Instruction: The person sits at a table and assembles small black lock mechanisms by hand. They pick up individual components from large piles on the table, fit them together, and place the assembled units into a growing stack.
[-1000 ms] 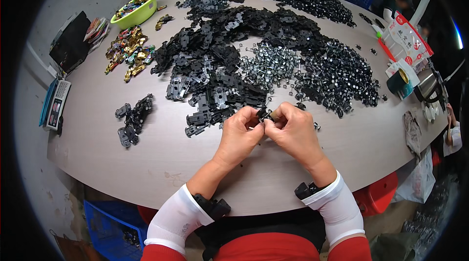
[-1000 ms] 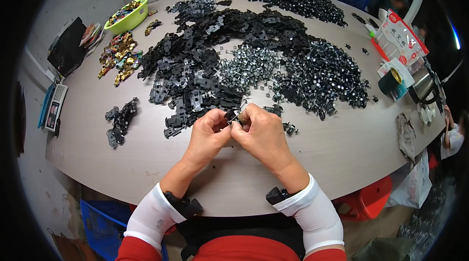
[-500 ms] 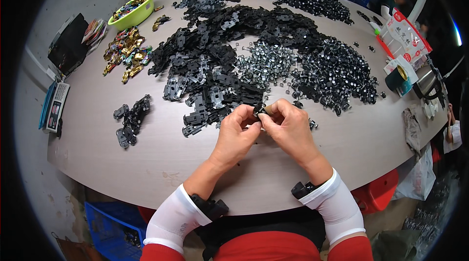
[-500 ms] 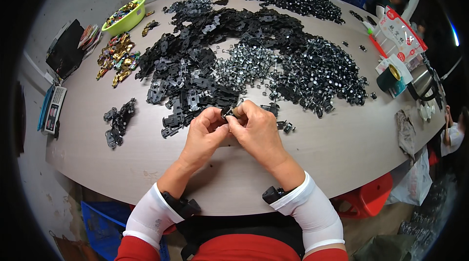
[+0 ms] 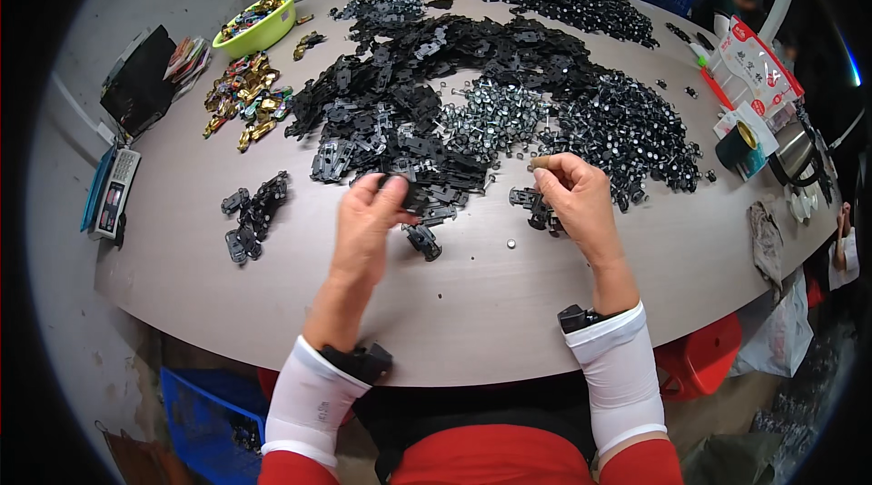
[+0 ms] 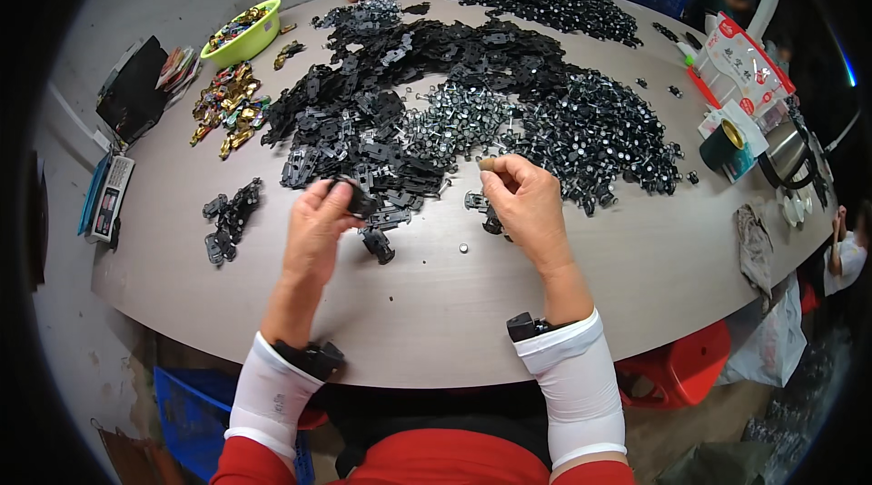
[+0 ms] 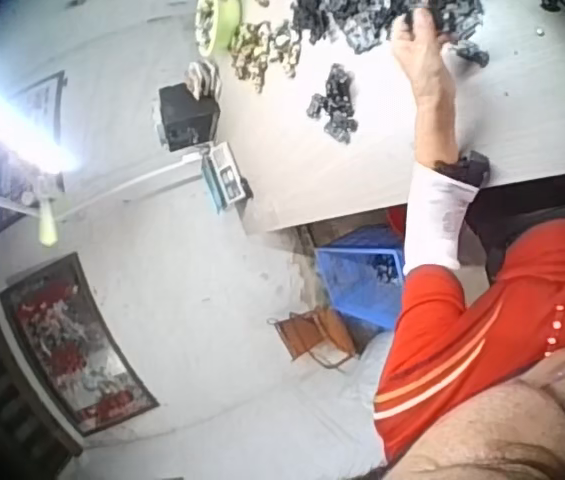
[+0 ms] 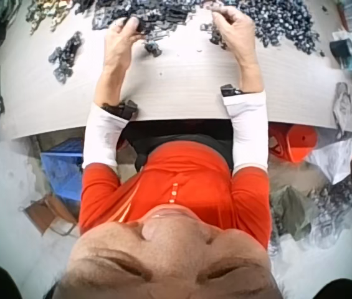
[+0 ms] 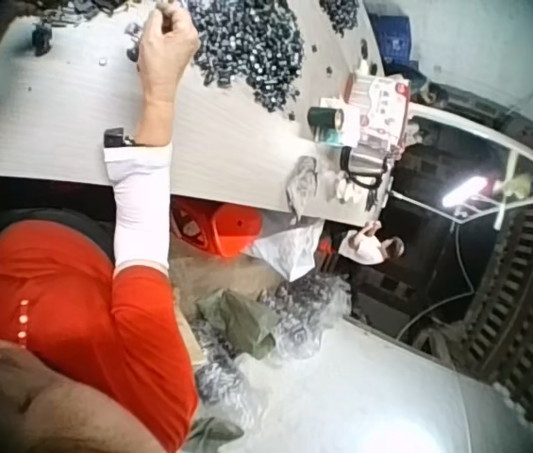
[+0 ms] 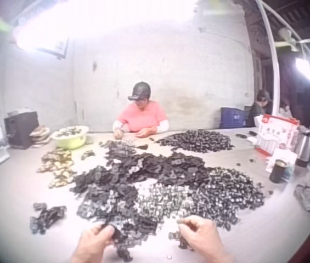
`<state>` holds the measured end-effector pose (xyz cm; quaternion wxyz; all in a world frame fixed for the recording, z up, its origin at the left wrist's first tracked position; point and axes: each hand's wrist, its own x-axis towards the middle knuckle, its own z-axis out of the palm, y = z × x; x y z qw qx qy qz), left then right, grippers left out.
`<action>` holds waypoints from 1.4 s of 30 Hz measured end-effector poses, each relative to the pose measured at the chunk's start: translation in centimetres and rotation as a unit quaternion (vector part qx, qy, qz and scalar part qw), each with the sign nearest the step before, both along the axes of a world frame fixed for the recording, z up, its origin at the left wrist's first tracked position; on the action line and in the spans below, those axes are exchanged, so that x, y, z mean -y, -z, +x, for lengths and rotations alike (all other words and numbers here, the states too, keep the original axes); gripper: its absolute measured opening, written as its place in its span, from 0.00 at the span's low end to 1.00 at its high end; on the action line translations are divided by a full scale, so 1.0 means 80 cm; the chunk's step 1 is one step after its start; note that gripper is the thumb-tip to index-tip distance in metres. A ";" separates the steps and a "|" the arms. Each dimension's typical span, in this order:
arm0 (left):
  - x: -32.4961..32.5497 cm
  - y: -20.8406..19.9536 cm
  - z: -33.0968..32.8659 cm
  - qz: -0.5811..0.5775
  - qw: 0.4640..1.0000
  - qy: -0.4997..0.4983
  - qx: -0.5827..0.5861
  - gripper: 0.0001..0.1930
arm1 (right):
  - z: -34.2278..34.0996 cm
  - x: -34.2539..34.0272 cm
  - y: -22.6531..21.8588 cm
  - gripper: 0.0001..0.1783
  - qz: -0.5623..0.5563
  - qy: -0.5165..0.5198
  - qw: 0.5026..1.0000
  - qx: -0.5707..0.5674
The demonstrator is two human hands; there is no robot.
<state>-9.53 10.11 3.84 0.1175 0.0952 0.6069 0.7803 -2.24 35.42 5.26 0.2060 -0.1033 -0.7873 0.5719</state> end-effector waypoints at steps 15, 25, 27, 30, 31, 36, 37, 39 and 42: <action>0.113 -0.031 -0.010 -0.426 0.829 -0.136 -0.335 0.09 | -0.050 0.034 0.040 0.05 0.380 -0.076 0.922 0.000; 0.020 -0.005 0.028 -0.532 0.686 0.173 -0.465 0.13 | -0.023 0.026 0.036 0.04 0.325 -0.108 0.940 -0.002; 0.012 -0.016 0.026 -0.563 0.657 0.172 -0.471 0.10 | -0.014 0.011 0.035 0.05 0.323 -0.105 0.939 -0.053; -0.001 -0.024 0.024 -0.548 0.666 0.180 -0.472 0.07 | -0.020 0.008 0.041 0.07 0.330 -0.107 0.932 -0.106; -0.001 -0.021 0.023 -0.531 0.673 0.174 -0.485 0.07 | -0.024 0.010 0.045 0.07 0.325 -0.115 0.933 -0.106; 0.013 -0.036 0.030 -0.506 0.698 0.159 -0.481 0.11 | -0.033 0.031 0.041 0.03 0.258 -0.189 0.940 -0.118; 0.010 -0.035 0.027 -0.496 0.704 0.155 -0.485 0.12 | -0.034 0.031 0.043 0.04 0.240 -0.184 0.943 -0.135; 0.007 -0.026 0.018 -0.461 0.724 0.138 -0.494 0.12 | -0.026 0.027 0.035 0.05 0.216 -0.181 0.948 -0.149; 0.004 -0.022 0.009 -0.419 0.769 0.112 -0.470 0.11 | -0.026 0.030 0.033 0.06 0.195 -0.174 0.952 -0.162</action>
